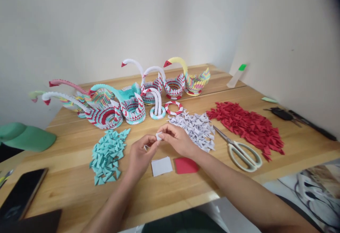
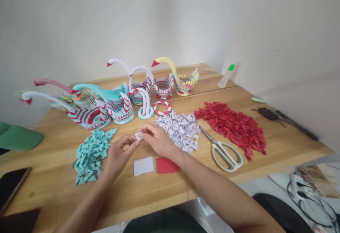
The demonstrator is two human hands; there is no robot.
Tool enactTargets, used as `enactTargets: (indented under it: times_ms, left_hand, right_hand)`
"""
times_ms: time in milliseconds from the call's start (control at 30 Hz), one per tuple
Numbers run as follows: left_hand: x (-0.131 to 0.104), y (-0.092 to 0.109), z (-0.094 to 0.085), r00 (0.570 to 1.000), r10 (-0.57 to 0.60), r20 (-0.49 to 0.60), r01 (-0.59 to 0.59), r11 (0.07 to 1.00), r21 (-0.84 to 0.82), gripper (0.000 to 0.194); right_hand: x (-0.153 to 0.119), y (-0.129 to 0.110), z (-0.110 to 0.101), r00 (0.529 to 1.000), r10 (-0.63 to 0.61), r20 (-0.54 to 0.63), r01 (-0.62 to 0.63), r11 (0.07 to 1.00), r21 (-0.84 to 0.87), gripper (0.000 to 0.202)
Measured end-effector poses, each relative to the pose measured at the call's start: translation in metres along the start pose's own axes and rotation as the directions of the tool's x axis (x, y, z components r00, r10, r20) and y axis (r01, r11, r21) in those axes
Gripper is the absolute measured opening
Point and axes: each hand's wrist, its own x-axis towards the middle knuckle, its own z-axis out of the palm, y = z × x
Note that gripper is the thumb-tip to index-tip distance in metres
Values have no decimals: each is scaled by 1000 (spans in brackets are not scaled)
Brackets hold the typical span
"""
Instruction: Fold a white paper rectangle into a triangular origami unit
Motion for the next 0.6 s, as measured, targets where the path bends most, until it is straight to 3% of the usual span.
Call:
enactTargets:
  times_ms: [367, 600]
  left_hand:
    - [-1, 1, -4, 1000, -2, -8, 3, 995, 95, 16]
    - [-1, 1, -7, 994, 105, -16, -97, 956, 278, 11]
  right_hand:
    - [1, 3, -2, 1000, -23, 10, 23, 1000, -17, 7]
    - [0, 2, -3, 996, -86, 10, 86, 986, -141, 11]
